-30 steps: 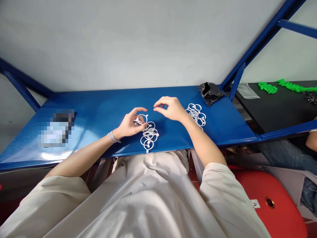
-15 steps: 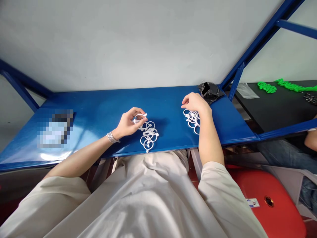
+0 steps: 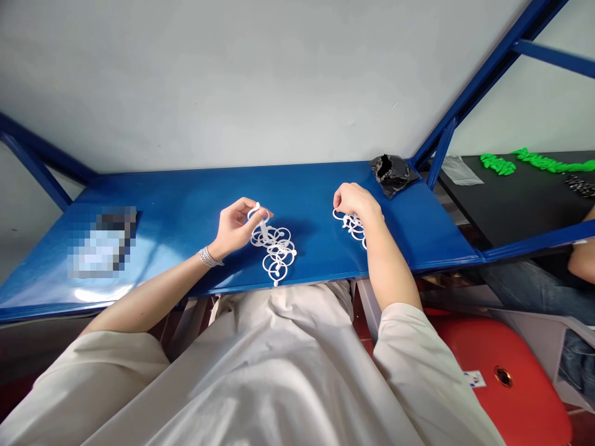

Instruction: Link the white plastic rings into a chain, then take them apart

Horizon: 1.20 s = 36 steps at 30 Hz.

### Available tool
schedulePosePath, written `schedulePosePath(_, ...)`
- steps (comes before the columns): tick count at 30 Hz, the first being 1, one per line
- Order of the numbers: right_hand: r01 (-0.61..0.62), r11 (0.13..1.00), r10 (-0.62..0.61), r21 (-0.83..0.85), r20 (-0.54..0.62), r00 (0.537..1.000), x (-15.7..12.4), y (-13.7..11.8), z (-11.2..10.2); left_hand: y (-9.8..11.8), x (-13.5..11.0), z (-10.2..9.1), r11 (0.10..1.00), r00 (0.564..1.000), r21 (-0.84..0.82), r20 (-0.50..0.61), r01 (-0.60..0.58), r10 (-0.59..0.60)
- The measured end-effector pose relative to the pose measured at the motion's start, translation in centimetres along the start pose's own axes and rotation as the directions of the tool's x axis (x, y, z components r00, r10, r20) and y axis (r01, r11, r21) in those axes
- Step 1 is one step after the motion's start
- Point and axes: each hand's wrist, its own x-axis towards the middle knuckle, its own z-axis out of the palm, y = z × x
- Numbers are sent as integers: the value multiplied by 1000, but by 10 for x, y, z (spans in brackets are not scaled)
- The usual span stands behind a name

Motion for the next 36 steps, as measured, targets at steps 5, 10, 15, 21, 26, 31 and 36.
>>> schedulePosePath(5,102,992,-84,76,-217,973,-5,-11,0,4,2,2,998,1000,-58,1,23,-23)
schedulePosePath(10,257,937,-149,236,-396,906,-2,-19,4,9,4,1,999,1000,-43,6,28,-28)
schedulePosePath(15,484,699,-352,527,-336,873,-4,-40,20,4,1,1,999,993,42,115,14,-18)
schedulePosePath(21,560,698,-451,446,-335,828,-15,-65,37,3,-5,2,940,933,246,328,-238,150)
schedulePosePath(26,535,791,-428,298,-356,831,-10,-59,39,3,-7,2,889,828,300,543,-346,139)
schedulePosePath(31,501,810,-388,305,-362,848,-5,-54,40,-3,-10,8,842,728,303,670,-446,145)
schedulePosePath(36,488,819,-386,302,-340,858,-8,-54,34,-5,-11,9,818,734,360,670,-448,107)
